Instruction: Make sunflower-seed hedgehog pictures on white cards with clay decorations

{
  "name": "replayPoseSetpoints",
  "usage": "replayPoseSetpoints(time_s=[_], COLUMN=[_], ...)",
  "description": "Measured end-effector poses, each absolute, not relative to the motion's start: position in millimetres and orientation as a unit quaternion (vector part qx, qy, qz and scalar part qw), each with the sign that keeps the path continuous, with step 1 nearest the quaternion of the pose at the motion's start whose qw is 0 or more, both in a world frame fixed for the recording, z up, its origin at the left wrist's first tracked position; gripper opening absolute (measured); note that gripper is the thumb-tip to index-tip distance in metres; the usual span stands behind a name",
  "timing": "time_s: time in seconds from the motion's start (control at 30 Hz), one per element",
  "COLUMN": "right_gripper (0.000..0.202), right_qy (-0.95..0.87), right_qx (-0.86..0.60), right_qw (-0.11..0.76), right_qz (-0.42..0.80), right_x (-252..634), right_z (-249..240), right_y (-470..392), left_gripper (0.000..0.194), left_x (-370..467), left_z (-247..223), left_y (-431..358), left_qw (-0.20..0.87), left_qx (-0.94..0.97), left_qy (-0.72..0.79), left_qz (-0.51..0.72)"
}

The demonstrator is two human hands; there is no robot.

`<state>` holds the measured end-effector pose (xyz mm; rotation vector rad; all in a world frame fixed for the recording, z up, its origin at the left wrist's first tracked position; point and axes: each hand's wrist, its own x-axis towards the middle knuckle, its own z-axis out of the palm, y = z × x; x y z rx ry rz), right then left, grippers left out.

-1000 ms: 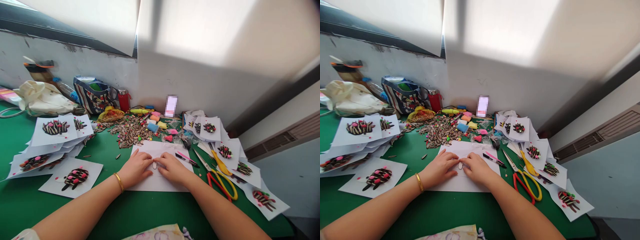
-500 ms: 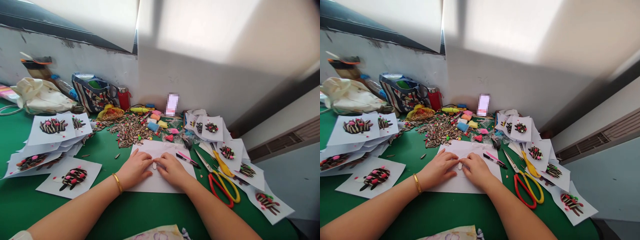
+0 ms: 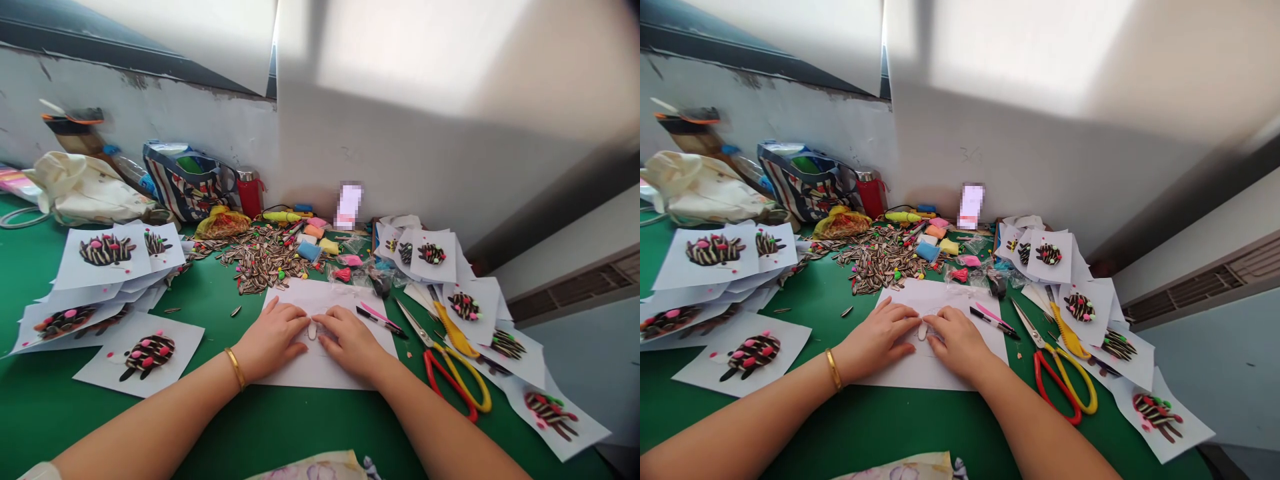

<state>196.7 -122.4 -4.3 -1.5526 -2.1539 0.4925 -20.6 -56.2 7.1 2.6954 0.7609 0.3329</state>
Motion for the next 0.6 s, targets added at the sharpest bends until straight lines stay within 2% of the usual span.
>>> replayPoseSetpoints(time_s=[0.17,0.6], right_gripper=[0.033,0.026], right_qy=[-0.777,-0.766], right_qx=[-0.556,-0.553], right_qw=[0.231,0.271], right_qz=[0.182,0.183], right_x=[197.7,198.6], right_z=[-5.2,-10.6], right_y=[-121.5,-119.1], left_gripper=[0.050,0.040], left_x=[-19.9,-15.7], left_z=[6.4,7.6], left_y=[-57.7,-59.5], left_qw=[0.139,0.138], left_qx=[0.948,0.947], left_qy=[0.265,0.258], left_qz=[0.113,0.132])
